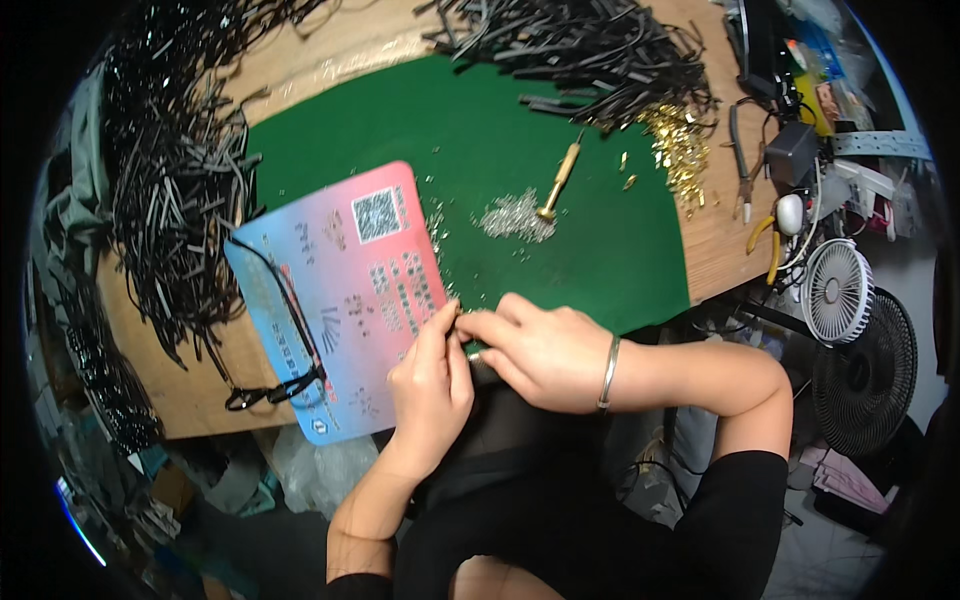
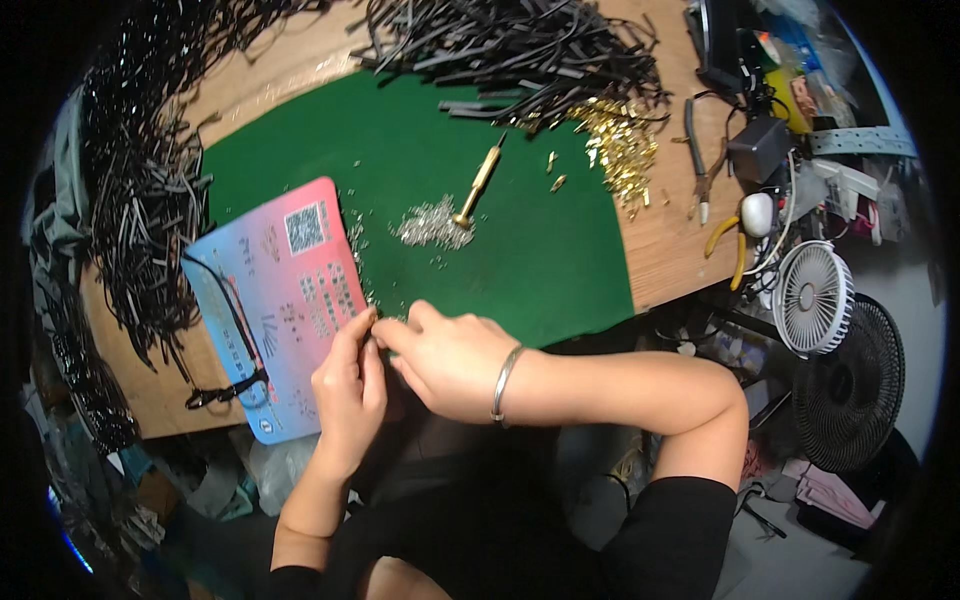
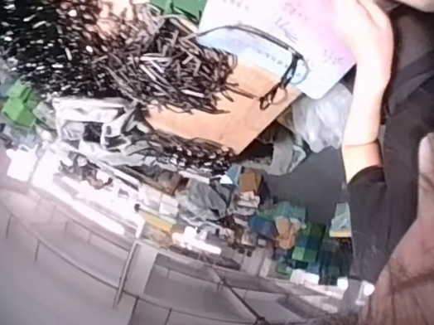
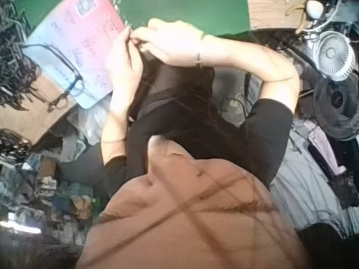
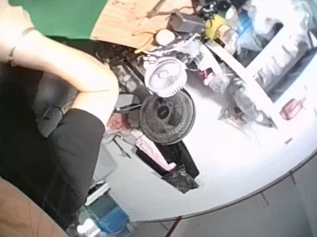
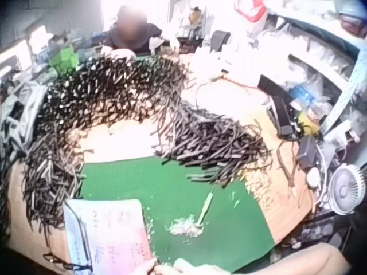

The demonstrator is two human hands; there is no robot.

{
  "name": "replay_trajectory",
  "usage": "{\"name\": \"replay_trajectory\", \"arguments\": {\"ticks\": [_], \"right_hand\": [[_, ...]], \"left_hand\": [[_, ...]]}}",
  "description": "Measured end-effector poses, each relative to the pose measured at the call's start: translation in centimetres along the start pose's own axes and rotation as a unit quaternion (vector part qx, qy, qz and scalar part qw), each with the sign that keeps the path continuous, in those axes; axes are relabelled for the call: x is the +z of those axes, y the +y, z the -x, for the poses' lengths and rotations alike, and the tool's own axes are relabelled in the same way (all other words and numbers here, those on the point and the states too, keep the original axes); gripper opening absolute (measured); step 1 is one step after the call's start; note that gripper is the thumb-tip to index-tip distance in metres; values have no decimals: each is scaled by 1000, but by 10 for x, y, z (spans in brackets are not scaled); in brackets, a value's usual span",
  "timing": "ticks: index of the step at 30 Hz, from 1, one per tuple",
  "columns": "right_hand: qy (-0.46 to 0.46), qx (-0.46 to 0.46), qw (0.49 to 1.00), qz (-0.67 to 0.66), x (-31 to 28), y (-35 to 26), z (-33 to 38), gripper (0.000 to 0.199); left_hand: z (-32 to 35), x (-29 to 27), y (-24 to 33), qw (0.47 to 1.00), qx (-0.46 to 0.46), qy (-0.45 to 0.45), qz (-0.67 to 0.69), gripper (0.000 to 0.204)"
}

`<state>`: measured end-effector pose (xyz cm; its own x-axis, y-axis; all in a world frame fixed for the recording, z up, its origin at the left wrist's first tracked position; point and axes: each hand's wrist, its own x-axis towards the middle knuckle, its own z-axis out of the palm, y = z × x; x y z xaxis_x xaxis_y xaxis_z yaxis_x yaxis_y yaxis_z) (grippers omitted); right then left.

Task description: The person assembles eyeglasses by inserting small metal pins into the temples of black frames using a brass tool. They repeatedly pick up frames, insert pins, and place the assembled glasses aside on a green work surface.

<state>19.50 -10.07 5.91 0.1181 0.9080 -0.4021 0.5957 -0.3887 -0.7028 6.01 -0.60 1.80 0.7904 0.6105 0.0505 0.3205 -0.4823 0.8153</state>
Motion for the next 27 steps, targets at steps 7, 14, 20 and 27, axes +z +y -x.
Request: {"name": "replay_trajectory", "arguments": {"ticks": [7,14,20,27], "right_hand": [[72,2,997,19,-7,20,7,35],[135,-61,989,10,-1,45,15,35],[127,-83,985,-76,0,58,18,32],[106,-68,978,-165,-23,73,26,27]], "left_hand": [[-30,1,19,996,-54,3,67,27],[-142,41,58,977,205,-37,-40,21],[-209,89,31,910,294,-43,-290,7],[-157,-19,50,983,154,-69,-68,14]]}}
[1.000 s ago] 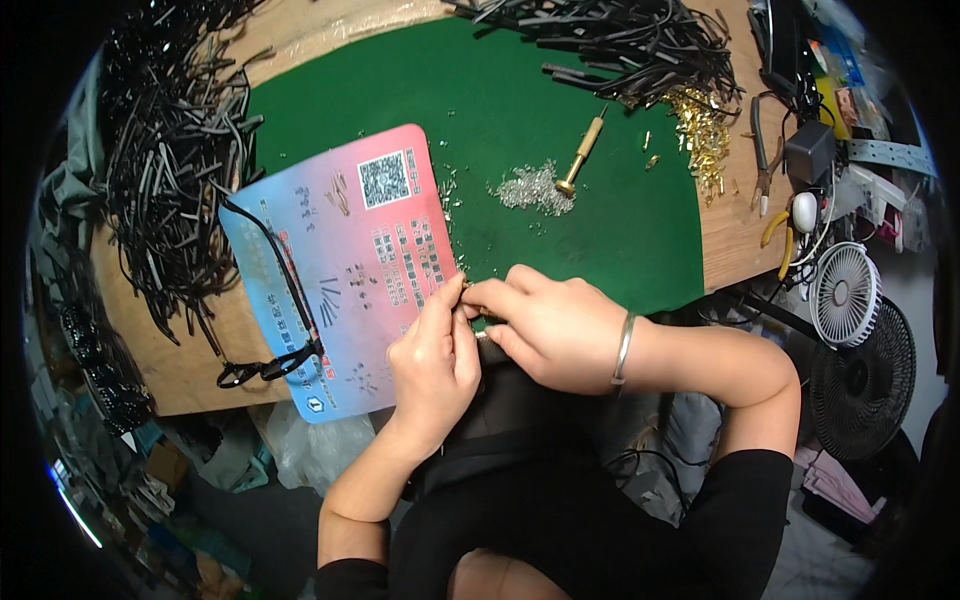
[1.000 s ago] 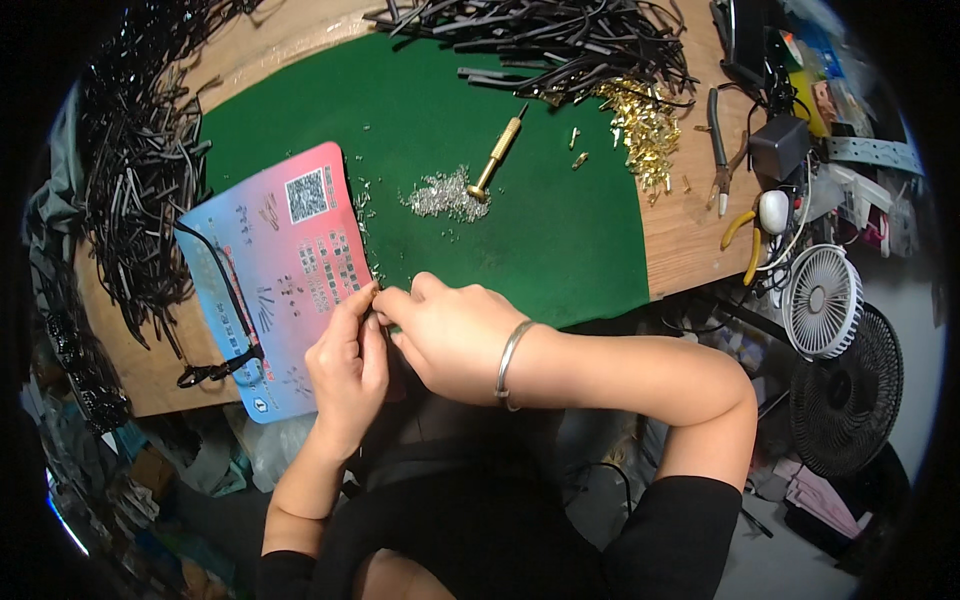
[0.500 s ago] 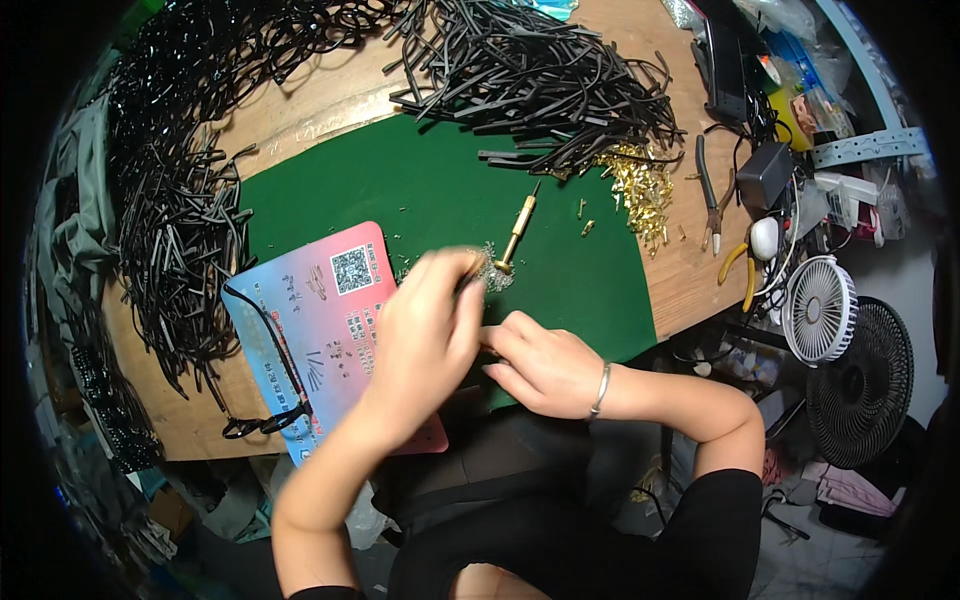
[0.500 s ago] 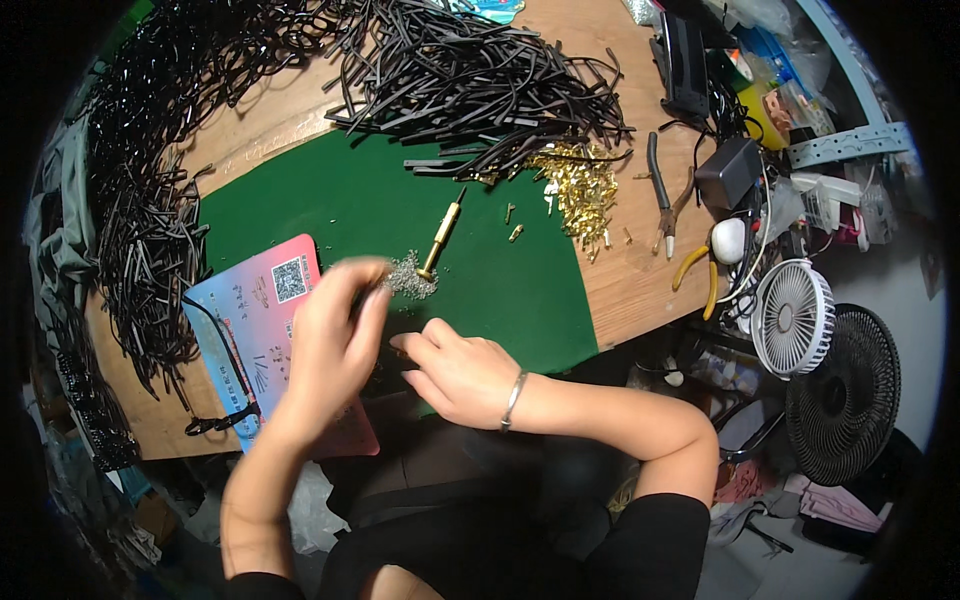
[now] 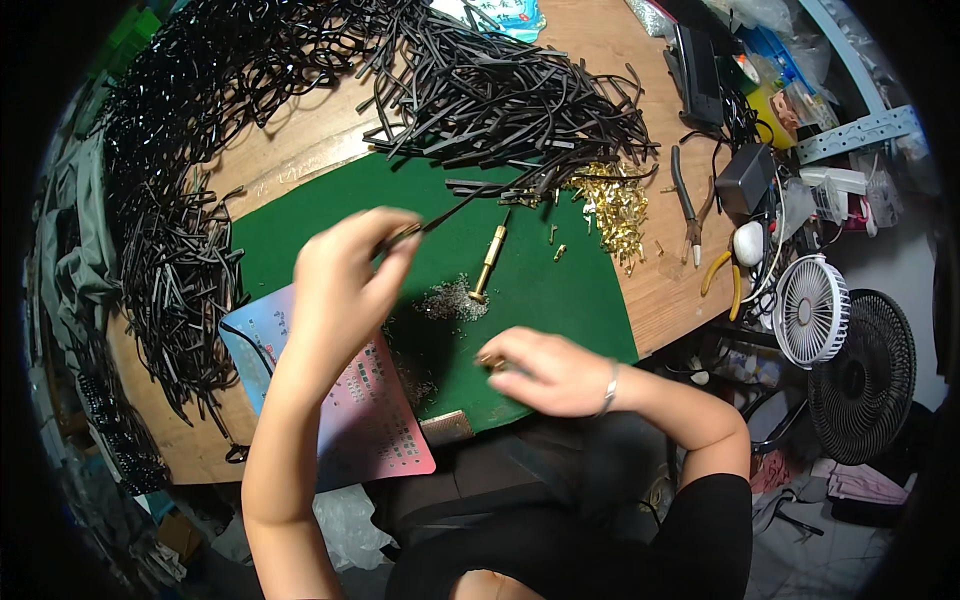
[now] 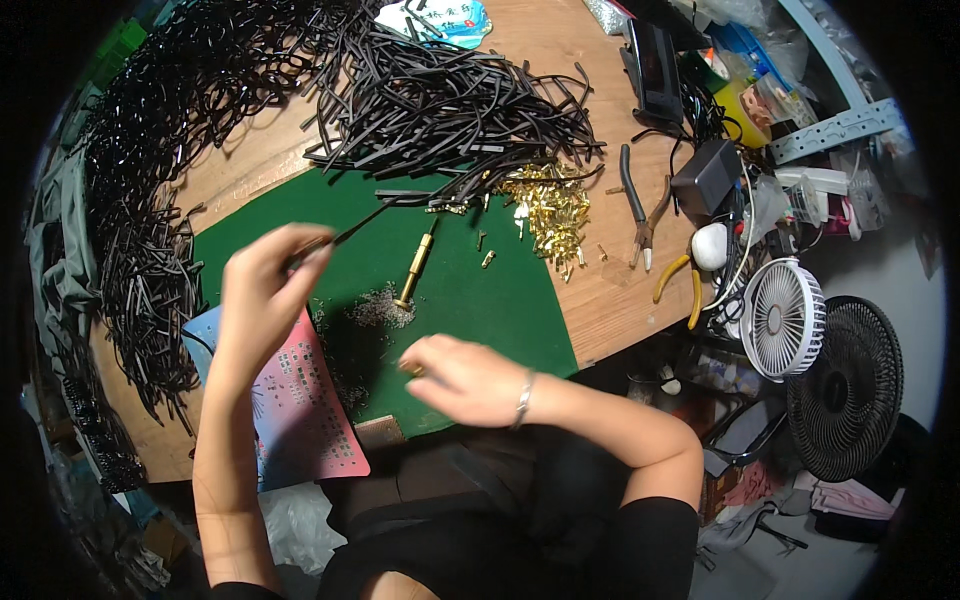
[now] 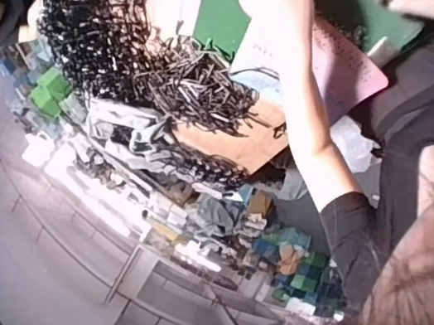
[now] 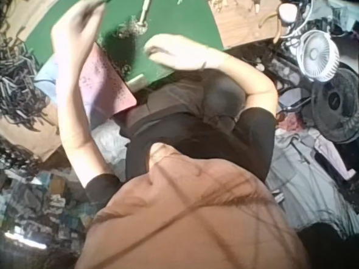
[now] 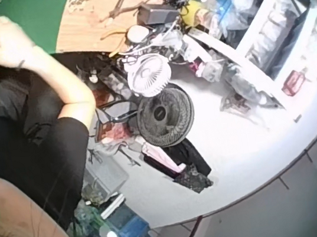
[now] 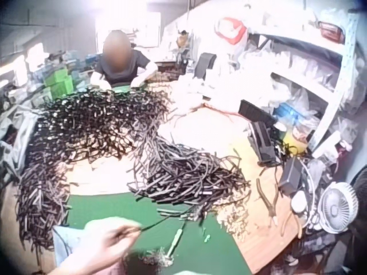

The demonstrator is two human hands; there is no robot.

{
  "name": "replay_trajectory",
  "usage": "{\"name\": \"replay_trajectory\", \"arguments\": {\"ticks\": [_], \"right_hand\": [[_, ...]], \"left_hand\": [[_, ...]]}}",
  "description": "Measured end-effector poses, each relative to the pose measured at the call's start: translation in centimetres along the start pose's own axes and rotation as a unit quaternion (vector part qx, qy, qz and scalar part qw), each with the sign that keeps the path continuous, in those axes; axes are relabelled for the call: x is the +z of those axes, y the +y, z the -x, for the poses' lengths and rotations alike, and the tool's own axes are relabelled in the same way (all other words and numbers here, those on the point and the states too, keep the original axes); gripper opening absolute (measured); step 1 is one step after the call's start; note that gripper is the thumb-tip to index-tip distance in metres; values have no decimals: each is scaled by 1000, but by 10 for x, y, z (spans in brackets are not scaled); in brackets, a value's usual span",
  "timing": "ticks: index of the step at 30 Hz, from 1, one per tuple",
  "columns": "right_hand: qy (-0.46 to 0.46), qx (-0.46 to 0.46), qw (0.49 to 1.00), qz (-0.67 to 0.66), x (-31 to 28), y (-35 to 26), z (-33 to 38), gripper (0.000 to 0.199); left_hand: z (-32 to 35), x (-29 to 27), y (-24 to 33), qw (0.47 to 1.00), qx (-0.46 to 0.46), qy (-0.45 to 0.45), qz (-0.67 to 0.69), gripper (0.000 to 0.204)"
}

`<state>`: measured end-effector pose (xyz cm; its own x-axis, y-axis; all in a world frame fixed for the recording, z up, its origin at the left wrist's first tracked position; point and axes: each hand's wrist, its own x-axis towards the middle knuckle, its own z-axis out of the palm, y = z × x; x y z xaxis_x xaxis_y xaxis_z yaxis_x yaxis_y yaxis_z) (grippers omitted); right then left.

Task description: The person assembles eyeglasses by inserting small metal pins into the temples of black frames using a brass tool. They repeatedly pick up frames, insert pins, and place the assembled glasses aside on a green work surface.

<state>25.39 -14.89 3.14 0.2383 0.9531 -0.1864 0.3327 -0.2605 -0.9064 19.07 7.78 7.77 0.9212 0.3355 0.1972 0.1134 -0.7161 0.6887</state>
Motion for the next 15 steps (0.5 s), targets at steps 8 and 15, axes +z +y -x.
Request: {"name": "replay_trajectory", "arguments": {"ticks": [8,15], "right_hand": [[256,194,933,162,-81,16,-31,23],[258,210,930,154,-83,32,-48,23]], "left_hand": [[103,-24,23,866,-202,-3,457,25],[147,-25,-2,839,-181,77,507,13]]}}
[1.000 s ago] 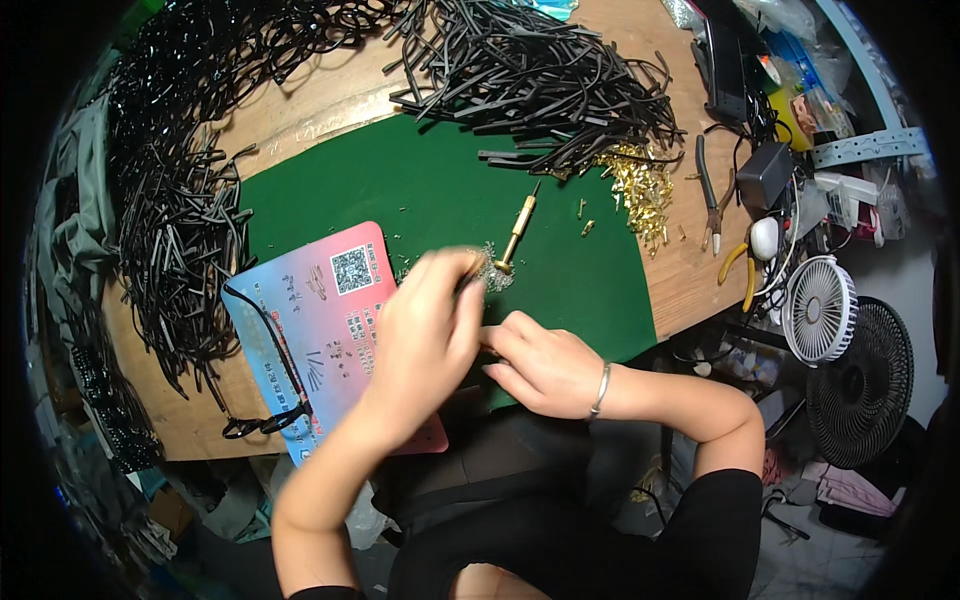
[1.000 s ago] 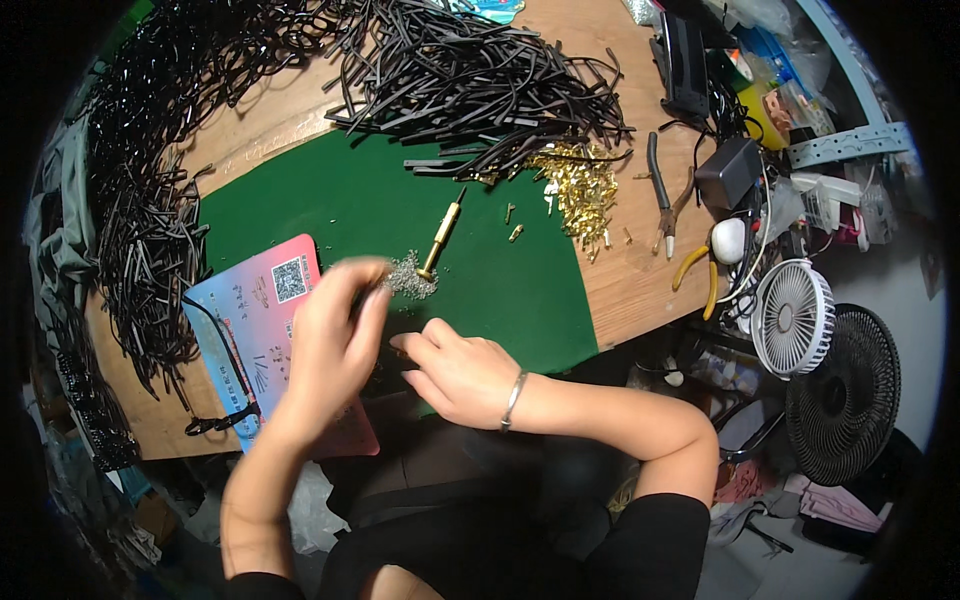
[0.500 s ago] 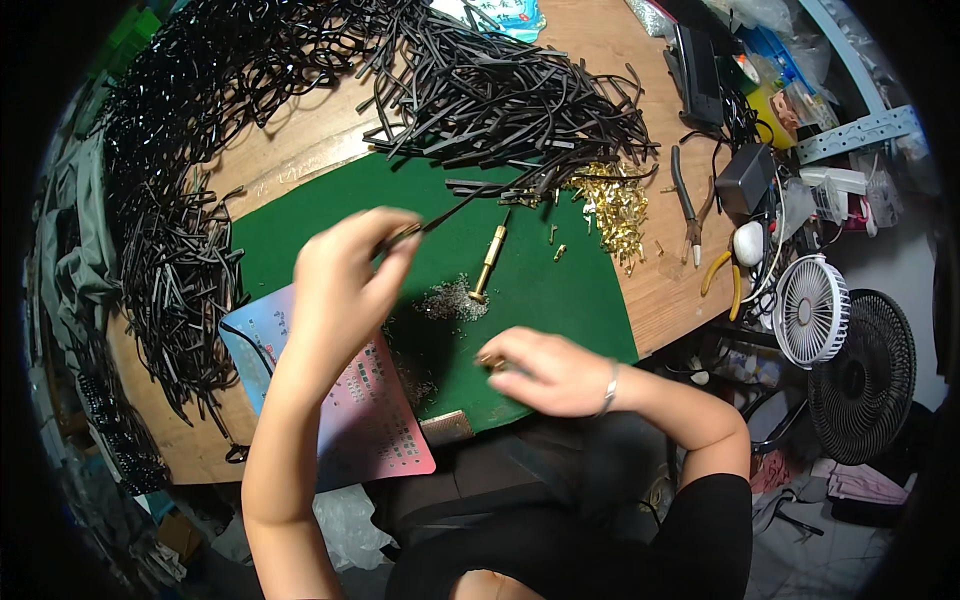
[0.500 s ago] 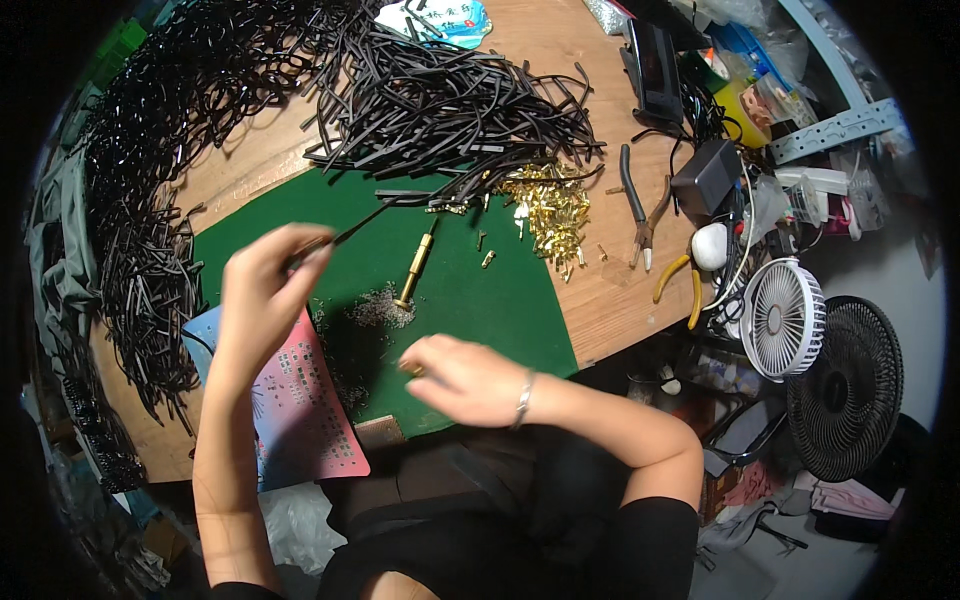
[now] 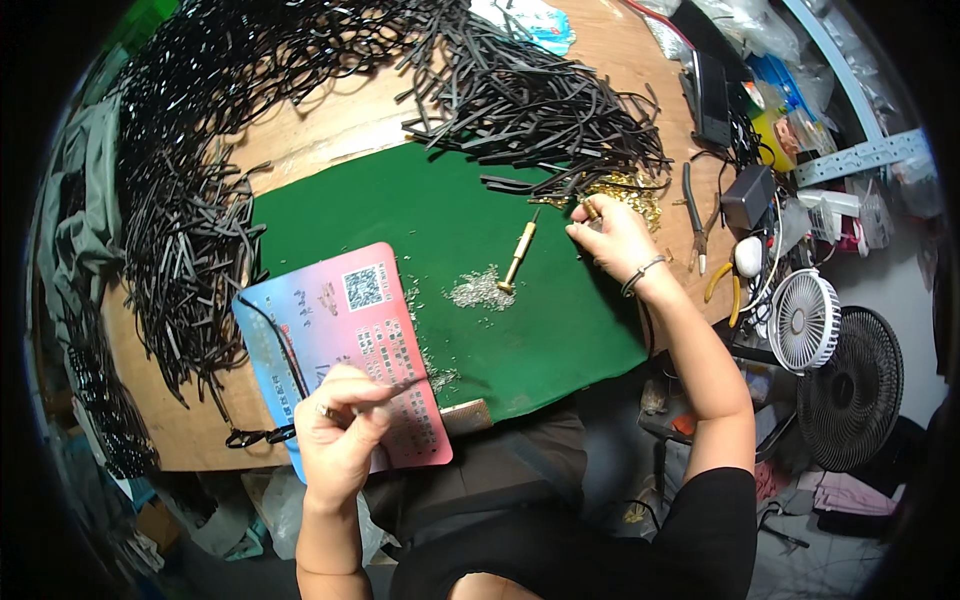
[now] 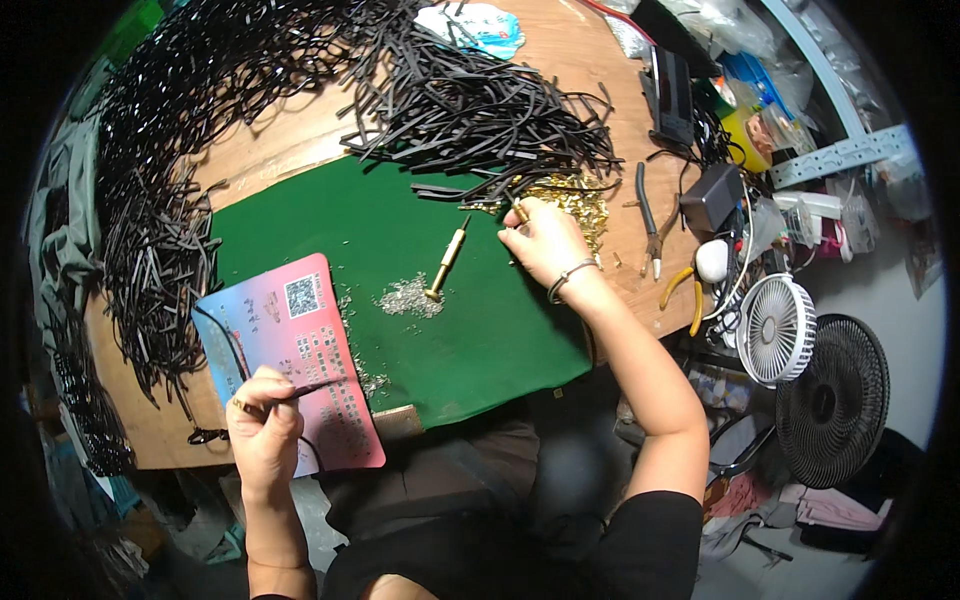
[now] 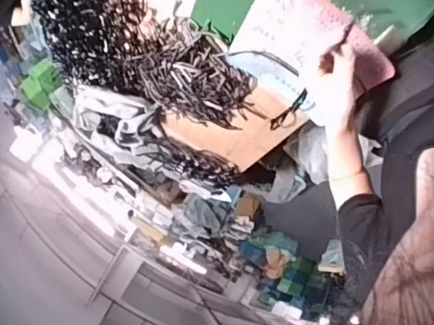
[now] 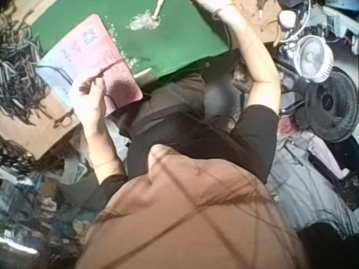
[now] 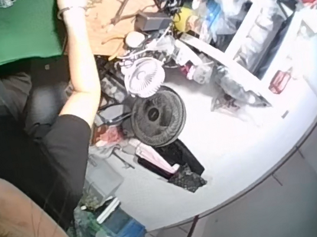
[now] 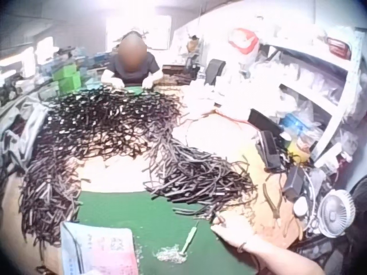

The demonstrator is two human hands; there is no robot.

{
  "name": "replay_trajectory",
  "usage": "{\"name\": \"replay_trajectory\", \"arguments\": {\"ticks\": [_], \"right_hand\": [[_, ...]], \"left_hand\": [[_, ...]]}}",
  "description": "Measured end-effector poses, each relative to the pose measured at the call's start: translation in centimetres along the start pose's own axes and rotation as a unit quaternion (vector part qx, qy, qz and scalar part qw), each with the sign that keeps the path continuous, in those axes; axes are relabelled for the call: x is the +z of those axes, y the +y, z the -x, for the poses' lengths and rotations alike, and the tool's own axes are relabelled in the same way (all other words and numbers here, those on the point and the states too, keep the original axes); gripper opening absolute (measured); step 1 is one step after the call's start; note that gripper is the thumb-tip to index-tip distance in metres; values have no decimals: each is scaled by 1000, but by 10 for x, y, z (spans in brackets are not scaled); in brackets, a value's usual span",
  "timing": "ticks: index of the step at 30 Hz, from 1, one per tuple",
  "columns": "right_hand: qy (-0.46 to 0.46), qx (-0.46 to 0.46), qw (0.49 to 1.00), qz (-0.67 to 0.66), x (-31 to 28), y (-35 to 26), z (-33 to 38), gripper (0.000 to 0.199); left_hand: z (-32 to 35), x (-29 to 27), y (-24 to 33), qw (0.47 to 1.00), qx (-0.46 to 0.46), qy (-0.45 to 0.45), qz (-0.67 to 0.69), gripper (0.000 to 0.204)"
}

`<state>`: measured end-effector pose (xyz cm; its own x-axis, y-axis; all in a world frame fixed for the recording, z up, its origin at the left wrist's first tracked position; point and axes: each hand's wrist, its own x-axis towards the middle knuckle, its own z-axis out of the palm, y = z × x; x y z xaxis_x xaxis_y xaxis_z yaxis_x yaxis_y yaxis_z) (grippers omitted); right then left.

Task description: The person assembles eyeglasses by inserting small metal pins into the temples of black frames using a brass tool. They repeatedly pick up frames, insert pins, and place the assembled glasses aside on a green work surface.

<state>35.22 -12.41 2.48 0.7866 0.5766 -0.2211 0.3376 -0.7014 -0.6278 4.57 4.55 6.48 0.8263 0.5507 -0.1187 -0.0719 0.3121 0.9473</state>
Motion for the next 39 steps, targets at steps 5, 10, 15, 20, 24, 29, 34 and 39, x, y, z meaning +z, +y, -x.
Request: {"name": "replay_trajectory", "arguments": {"ticks": [5,10,15,20,24,29,34,39], "right_hand": [[-18,-4,997,72,-5,-6,1,23],[-112,-45,982,-143,-9,-80,68,21],[-168,-206,947,-181,47,-104,106,14],[-170,-194,941,-220,58,-103,105,12],[-112,-240,946,-187,61,-101,113,14],[-143,-246,924,-256,63,-92,112,13],[-465,86,787,-395,53,-85,83,34],[-495,114,778,-369,60,-79,87,39]], "left_hand": [[-16,23,-4,972,-218,12,87,12],[6,25,-24,975,-214,-14,64,15],[24,43,-24,975,-208,-57,46,20],[27,38,-22,978,-200,-32,42,23],[26,41,-24,977,-198,-28,68,23],[24,37,-29,976,-196,-51,82,22],[19,32,-31,978,-188,-86,22,20],[24,33,-41,986,-122,-96,-56,22]]}}
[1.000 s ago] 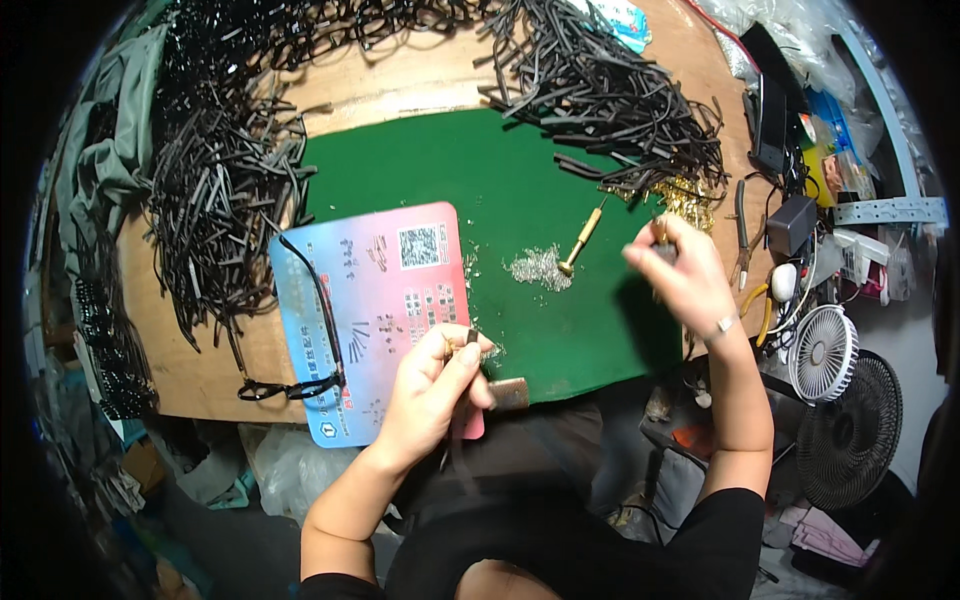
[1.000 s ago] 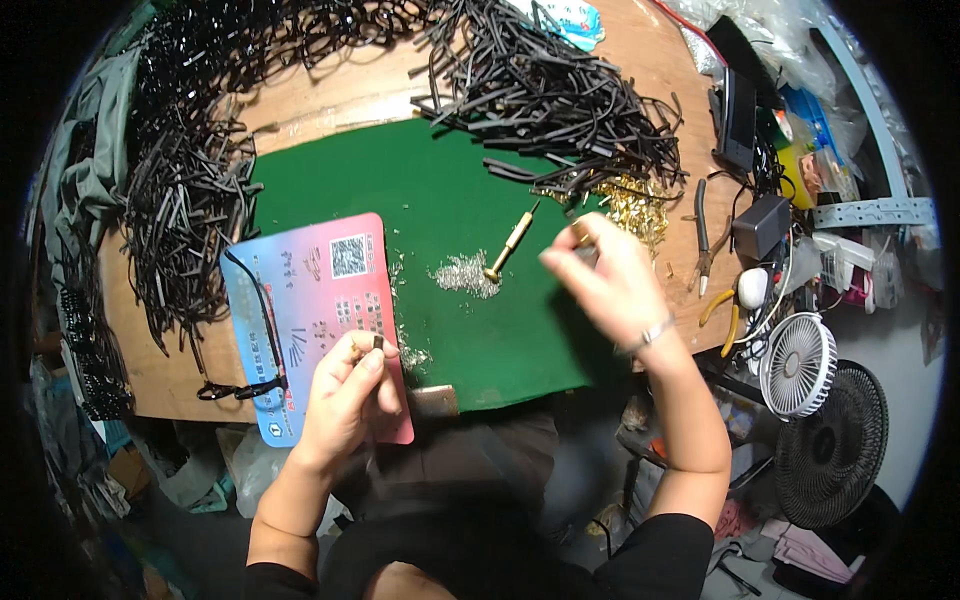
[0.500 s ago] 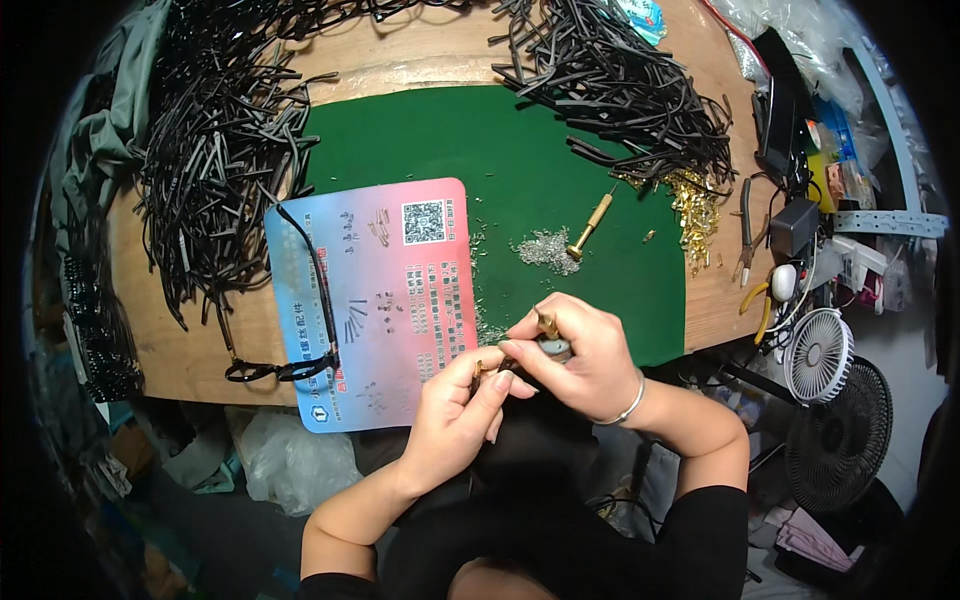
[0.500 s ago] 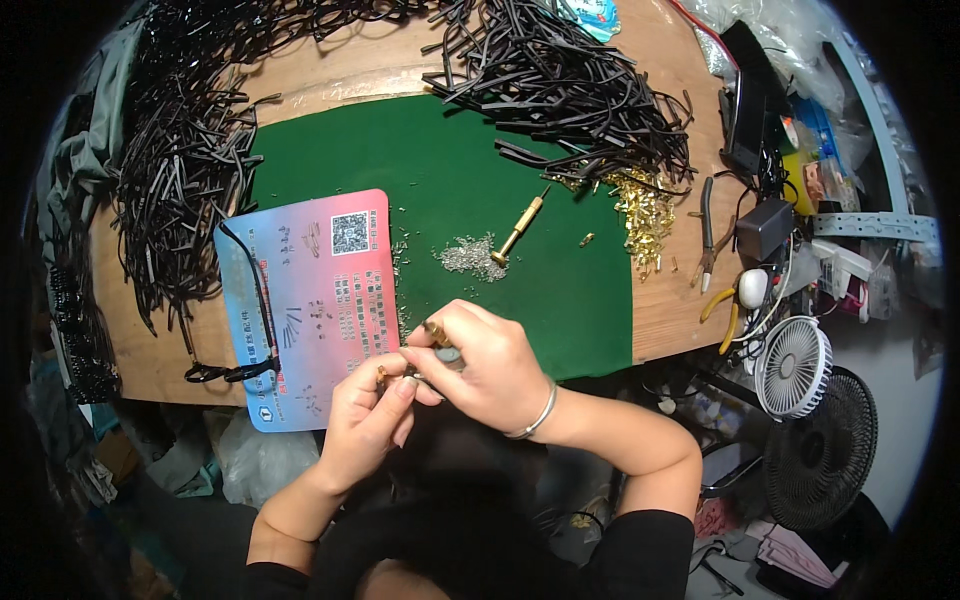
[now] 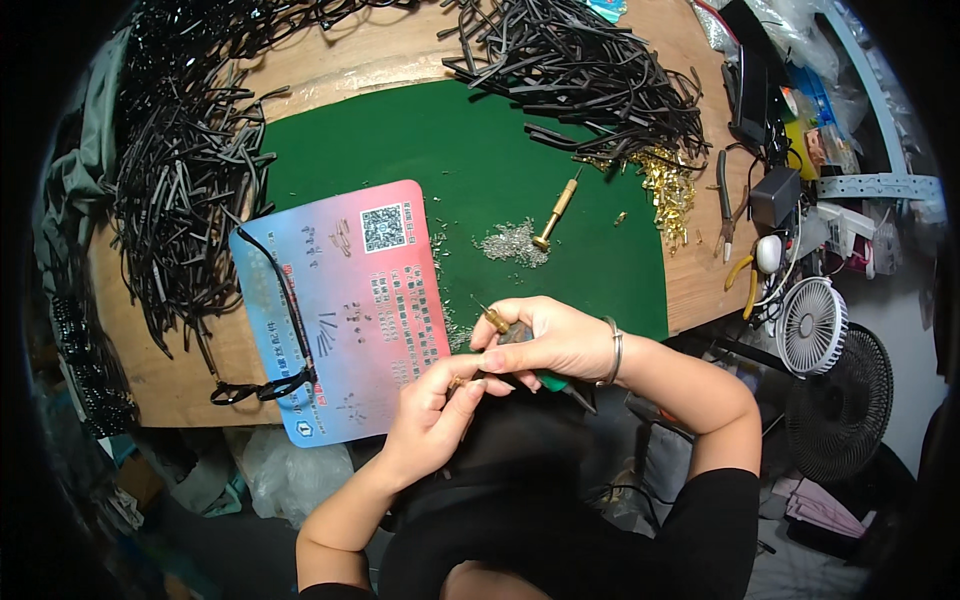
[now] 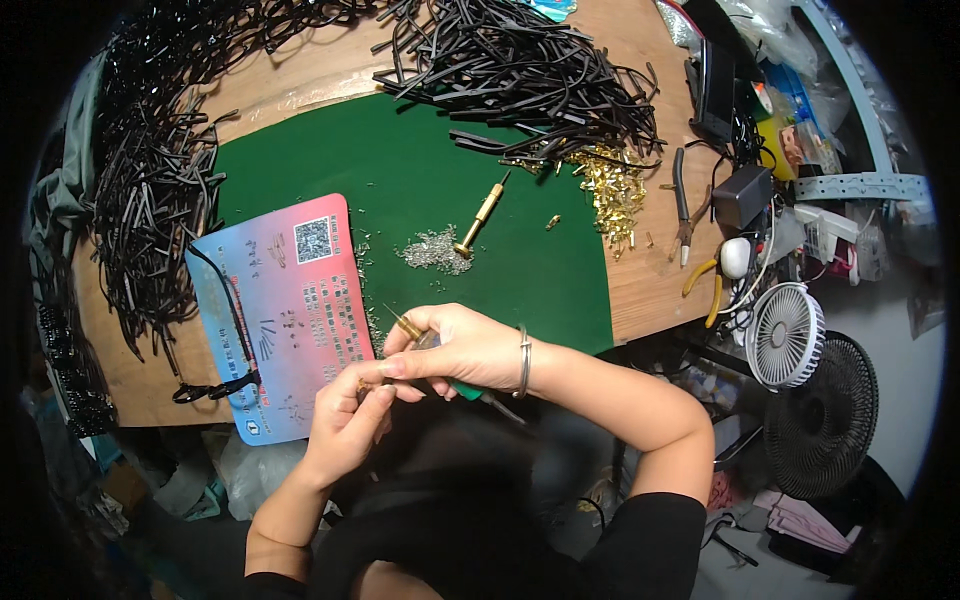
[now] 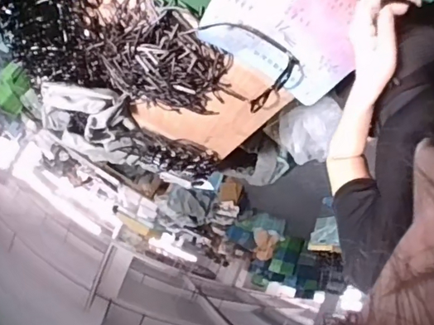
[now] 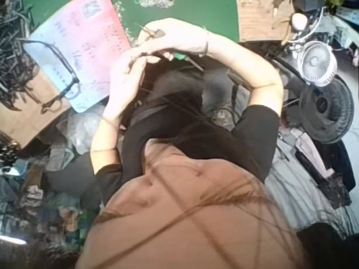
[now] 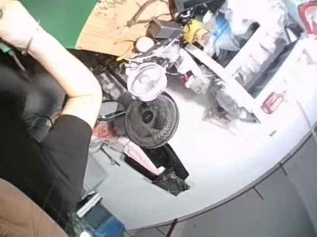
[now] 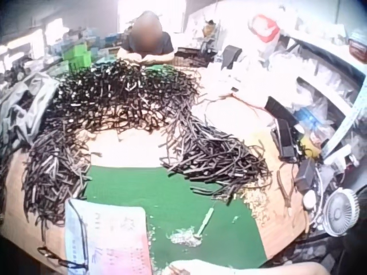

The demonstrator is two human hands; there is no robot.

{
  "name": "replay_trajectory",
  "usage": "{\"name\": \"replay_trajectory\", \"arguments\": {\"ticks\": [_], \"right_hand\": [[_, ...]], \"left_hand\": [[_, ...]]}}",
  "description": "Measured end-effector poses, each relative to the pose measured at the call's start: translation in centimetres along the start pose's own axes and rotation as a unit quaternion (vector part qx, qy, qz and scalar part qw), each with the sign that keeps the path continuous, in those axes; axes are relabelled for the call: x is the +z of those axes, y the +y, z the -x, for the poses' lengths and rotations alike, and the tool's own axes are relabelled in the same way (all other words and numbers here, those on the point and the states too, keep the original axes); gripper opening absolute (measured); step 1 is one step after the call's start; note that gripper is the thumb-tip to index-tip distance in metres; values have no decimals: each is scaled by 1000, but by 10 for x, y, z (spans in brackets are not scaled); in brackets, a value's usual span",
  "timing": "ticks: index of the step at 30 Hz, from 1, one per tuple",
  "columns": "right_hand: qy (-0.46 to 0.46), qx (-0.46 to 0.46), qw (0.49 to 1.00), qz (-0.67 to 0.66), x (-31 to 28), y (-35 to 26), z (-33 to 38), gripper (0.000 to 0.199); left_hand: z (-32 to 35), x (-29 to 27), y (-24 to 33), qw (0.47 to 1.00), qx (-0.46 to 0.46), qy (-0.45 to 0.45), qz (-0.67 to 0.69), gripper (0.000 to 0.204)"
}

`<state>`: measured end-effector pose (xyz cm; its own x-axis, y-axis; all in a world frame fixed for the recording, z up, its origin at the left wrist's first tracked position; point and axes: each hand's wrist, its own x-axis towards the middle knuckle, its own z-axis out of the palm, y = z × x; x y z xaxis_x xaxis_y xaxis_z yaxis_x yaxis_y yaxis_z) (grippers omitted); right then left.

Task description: The person assembles eyeglasses by inserting small metal pins into the temples of black frames using a brass tool. They repeatedly pick up frames, insert pins, and place the assembled glasses aside on a green work surface.

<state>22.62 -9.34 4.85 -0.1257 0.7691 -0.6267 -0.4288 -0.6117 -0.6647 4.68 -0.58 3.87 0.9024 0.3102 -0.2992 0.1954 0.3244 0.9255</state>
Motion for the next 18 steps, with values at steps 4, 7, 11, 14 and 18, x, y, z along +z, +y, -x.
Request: {"name": "replay_trajectory", "arguments": {"ticks": [4,7,11,14,18], "right_hand": [[158,-160,929,294,4,19,8,48],[184,-155,887,394,2,23,24,44],[275,-171,795,513,-6,22,41,38],[336,-185,705,597,-5,27,30,41],[361,-209,650,635,-6,32,24,38]], "left_hand": [[-5,-1,-3,996,36,-29,-76,26],[-3,-6,1,993,-19,14,-116,28],[-7,-18,-8,985,-22,123,-116,25],[-14,-9,-10,971,46,113,-205,25],[-14,-13,-19,976,45,123,-172,26]]}}
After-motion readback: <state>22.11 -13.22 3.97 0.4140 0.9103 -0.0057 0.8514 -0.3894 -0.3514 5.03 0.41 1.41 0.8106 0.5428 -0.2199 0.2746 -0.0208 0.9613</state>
